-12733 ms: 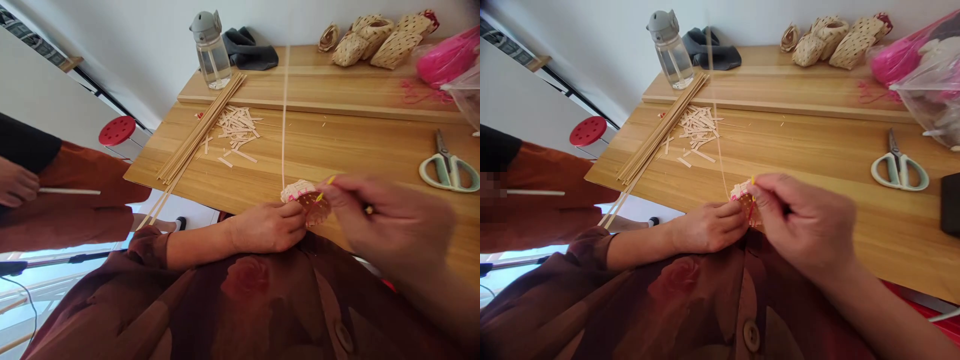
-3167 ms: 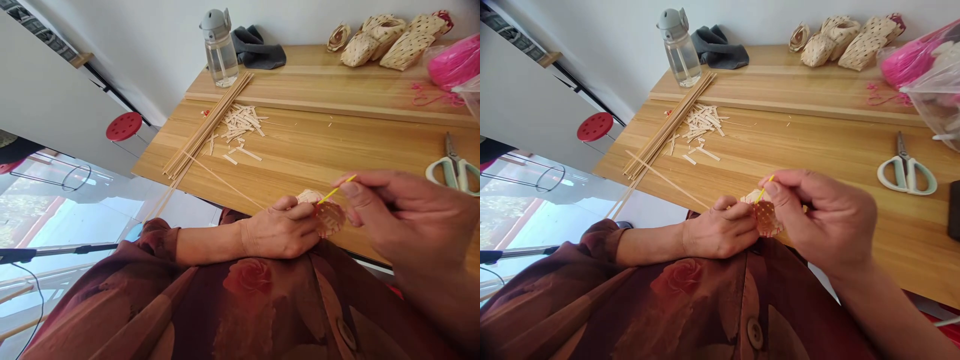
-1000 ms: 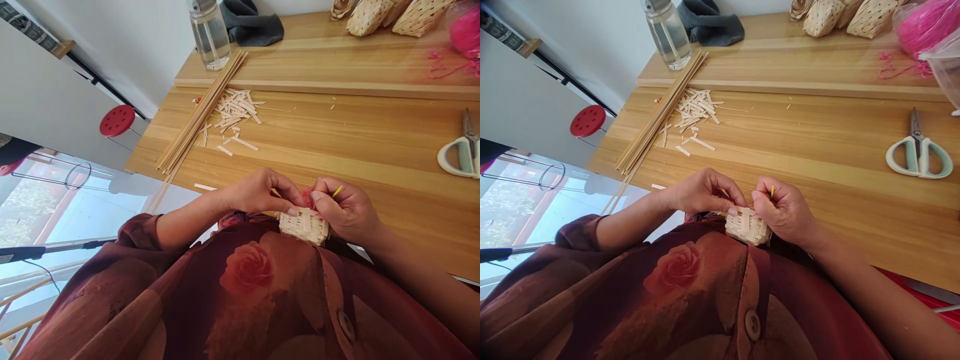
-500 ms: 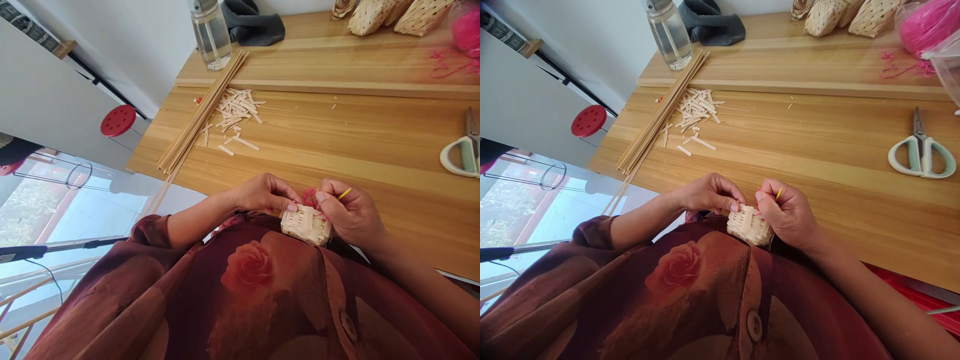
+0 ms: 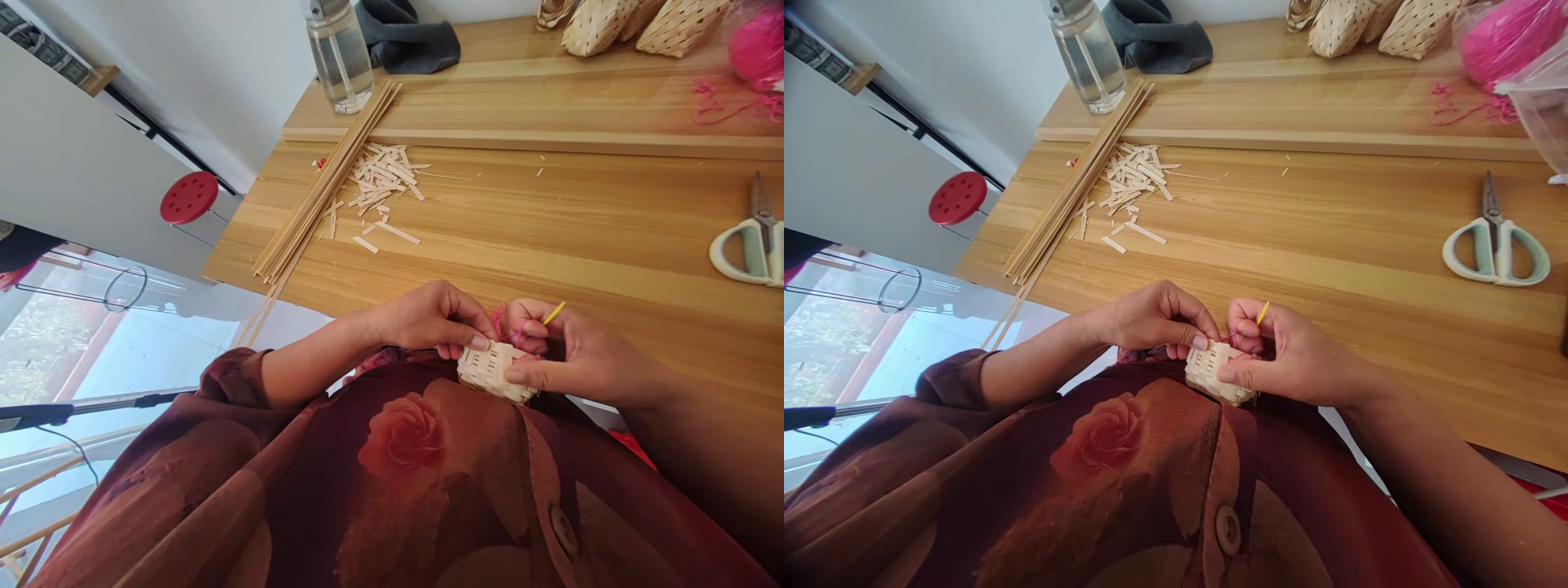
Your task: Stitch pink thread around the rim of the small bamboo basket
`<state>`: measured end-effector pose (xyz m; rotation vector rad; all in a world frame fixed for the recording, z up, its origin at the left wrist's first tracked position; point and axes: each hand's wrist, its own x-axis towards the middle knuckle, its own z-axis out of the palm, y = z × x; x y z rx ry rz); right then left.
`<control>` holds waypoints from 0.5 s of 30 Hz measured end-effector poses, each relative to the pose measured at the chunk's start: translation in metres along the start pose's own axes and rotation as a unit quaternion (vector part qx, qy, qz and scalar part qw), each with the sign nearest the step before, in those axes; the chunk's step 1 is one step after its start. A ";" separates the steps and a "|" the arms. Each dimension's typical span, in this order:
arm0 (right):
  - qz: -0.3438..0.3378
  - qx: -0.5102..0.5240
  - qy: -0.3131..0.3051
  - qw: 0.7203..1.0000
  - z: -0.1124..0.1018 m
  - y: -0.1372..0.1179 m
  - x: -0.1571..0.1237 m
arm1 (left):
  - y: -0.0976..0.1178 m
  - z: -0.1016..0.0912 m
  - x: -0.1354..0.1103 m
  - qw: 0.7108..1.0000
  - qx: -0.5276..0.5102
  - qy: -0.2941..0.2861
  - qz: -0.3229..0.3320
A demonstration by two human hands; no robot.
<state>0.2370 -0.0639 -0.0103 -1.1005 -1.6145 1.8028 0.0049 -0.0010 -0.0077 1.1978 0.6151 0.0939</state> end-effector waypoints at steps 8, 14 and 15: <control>0.047 -0.009 0.019 0.999 0.015 -0.011 0.001 | 0.004 0.007 -0.004 0.999 0.025 0.018 -0.011; 0.061 -0.035 0.042 0.997 0.021 -0.010 -0.002 | 0.002 0.007 -0.004 0.999 0.041 0.017 0.003; 0.062 -0.040 0.039 0.997 0.021 -0.010 -0.001 | 0.002 0.007 -0.005 0.999 0.041 0.014 0.000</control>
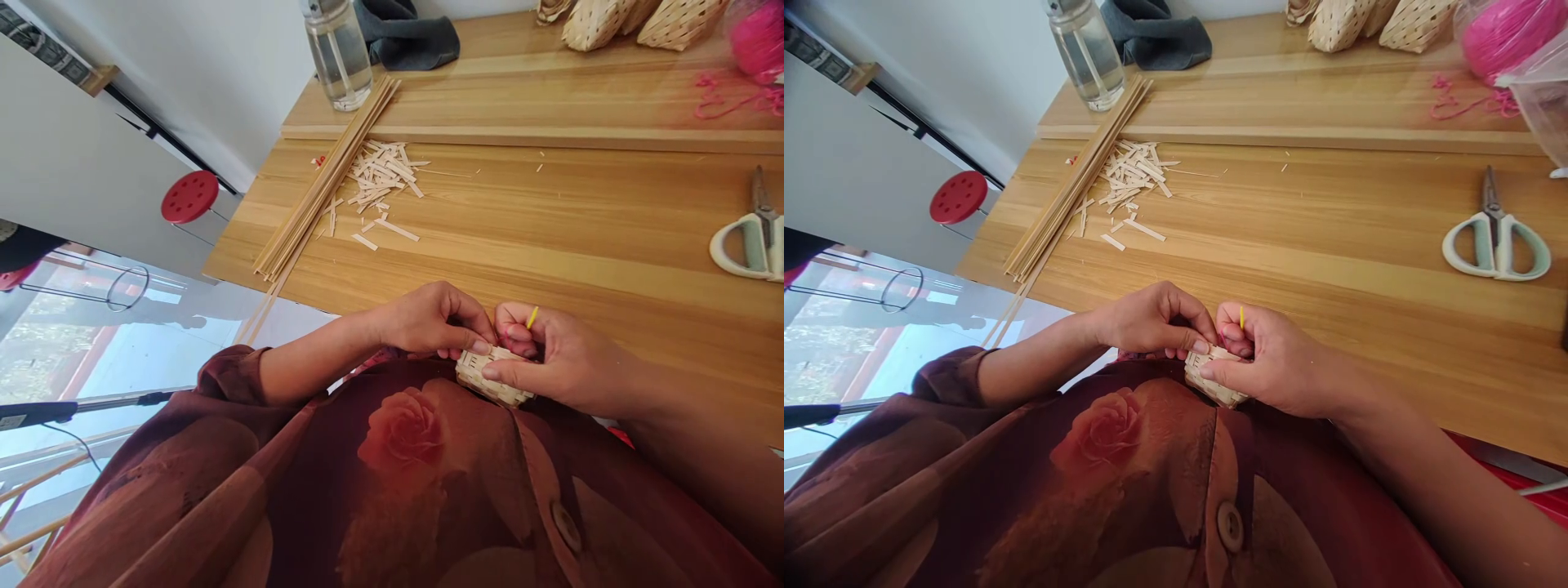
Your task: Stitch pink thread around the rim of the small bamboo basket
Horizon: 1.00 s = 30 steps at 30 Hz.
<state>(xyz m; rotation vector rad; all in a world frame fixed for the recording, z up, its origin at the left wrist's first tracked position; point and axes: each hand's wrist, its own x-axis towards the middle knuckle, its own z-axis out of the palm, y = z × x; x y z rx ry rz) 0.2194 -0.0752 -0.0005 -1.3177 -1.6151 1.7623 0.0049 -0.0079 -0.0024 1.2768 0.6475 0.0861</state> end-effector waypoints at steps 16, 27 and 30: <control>0.029 0.088 -0.051 0.994 -0.002 0.005 0.000 | -0.008 0.016 -0.004 0.997 0.000 0.071 0.020; 0.082 0.188 0.045 0.978 0.003 -0.008 0.015 | -0.004 0.012 -0.003 0.998 0.019 0.050 0.026; 0.056 0.167 0.058 0.983 0.010 -0.012 0.015 | -0.004 0.012 -0.004 0.996 0.044 0.070 0.019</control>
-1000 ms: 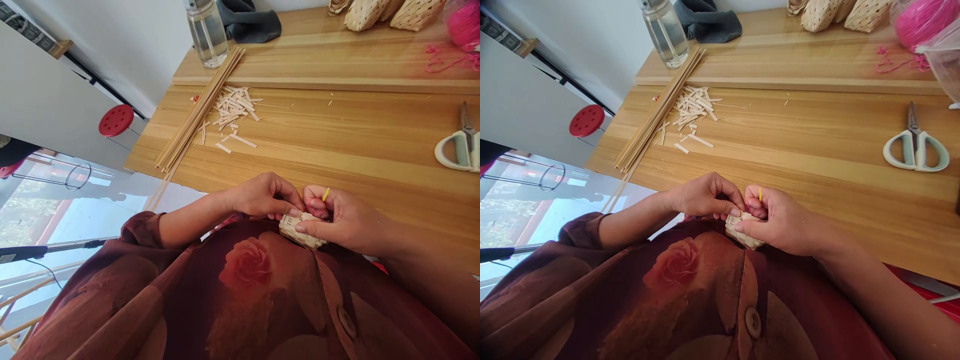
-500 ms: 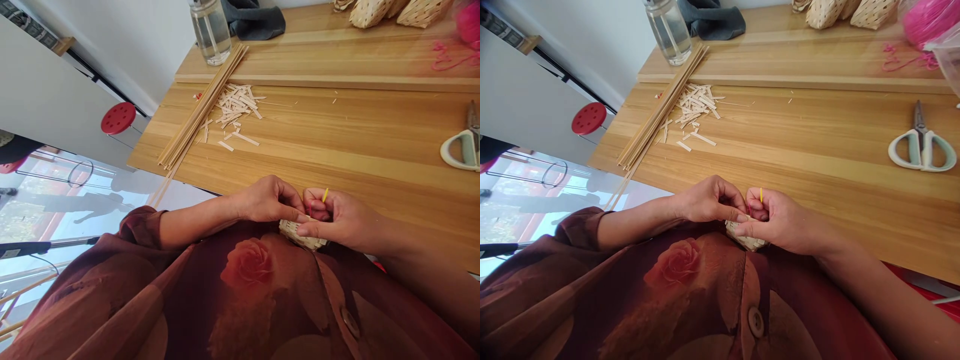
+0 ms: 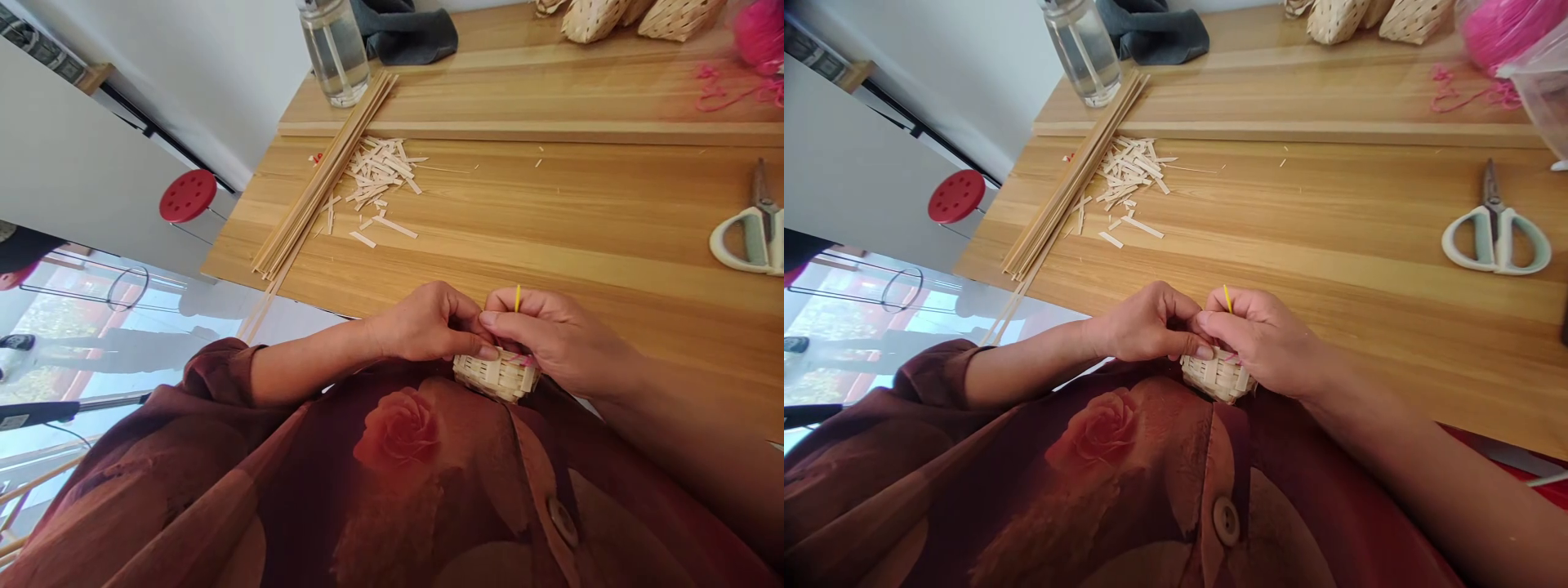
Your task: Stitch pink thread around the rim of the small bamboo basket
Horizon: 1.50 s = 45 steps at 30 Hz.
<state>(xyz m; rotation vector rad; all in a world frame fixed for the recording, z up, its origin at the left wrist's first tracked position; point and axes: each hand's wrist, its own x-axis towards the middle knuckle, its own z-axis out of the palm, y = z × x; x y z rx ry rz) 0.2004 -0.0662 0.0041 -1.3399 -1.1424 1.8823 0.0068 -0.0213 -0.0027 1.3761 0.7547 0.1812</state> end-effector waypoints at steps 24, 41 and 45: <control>0.045 0.120 0.091 0.988 -0.003 0.006 0.002 | -0.008 0.016 -0.005 0.990 0.019 0.088 0.111; 0.024 0.093 0.032 0.995 -0.005 -0.004 0.002 | -0.004 -0.003 -0.004 0.998 -0.042 -0.020 0.035; 0.005 0.092 0.028 0.995 -0.005 -0.003 0.003 | -0.002 -0.009 -0.002 0.999 -0.019 -0.037 0.029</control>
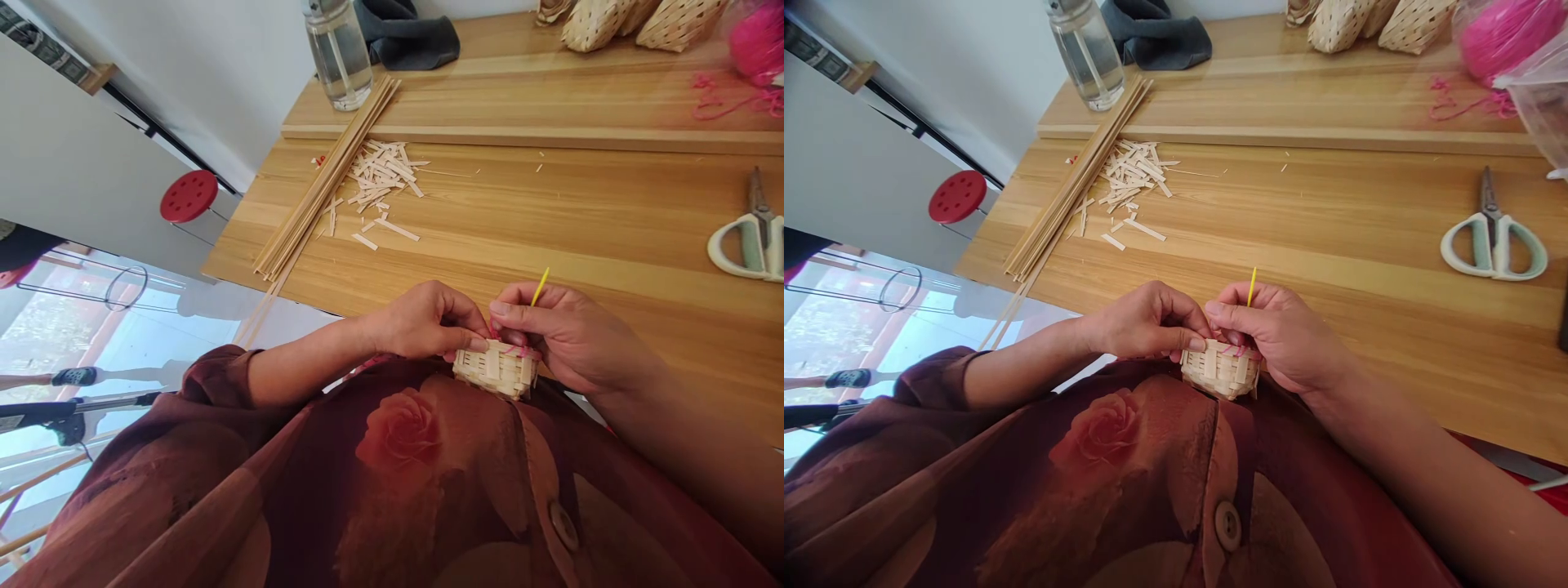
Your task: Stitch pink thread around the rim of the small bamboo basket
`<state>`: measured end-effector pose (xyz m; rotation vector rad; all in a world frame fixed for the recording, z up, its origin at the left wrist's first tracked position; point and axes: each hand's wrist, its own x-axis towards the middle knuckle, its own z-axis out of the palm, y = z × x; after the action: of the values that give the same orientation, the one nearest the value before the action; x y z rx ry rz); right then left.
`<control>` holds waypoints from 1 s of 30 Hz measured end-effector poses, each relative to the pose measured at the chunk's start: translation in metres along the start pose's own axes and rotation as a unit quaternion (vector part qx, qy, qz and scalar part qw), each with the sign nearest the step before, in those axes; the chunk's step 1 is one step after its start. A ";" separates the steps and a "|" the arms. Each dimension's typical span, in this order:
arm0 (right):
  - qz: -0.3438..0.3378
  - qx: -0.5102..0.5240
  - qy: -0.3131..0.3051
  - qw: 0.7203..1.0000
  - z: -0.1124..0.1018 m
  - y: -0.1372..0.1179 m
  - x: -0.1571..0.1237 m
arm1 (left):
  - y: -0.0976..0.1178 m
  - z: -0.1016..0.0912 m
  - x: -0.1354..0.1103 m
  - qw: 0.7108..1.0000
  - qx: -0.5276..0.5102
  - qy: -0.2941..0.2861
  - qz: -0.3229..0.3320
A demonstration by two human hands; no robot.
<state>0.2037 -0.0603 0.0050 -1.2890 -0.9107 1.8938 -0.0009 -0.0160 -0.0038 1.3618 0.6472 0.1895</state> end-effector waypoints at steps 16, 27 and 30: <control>-0.103 -0.169 0.032 0.980 0.006 -0.011 -0.019 | 0.017 0.012 -0.006 0.983 0.164 0.079 0.030; -0.100 -0.153 0.056 0.982 0.006 -0.011 -0.020 | 0.014 0.011 -0.005 0.984 0.154 0.072 0.046; -0.117 -0.156 0.059 0.979 0.005 -0.013 -0.022 | 0.013 0.010 -0.005 0.985 0.150 0.068 0.046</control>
<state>0.2070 -0.0724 0.0276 -1.3881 -1.2719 1.5181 0.0037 -0.0242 0.0110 1.6822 0.7494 0.2695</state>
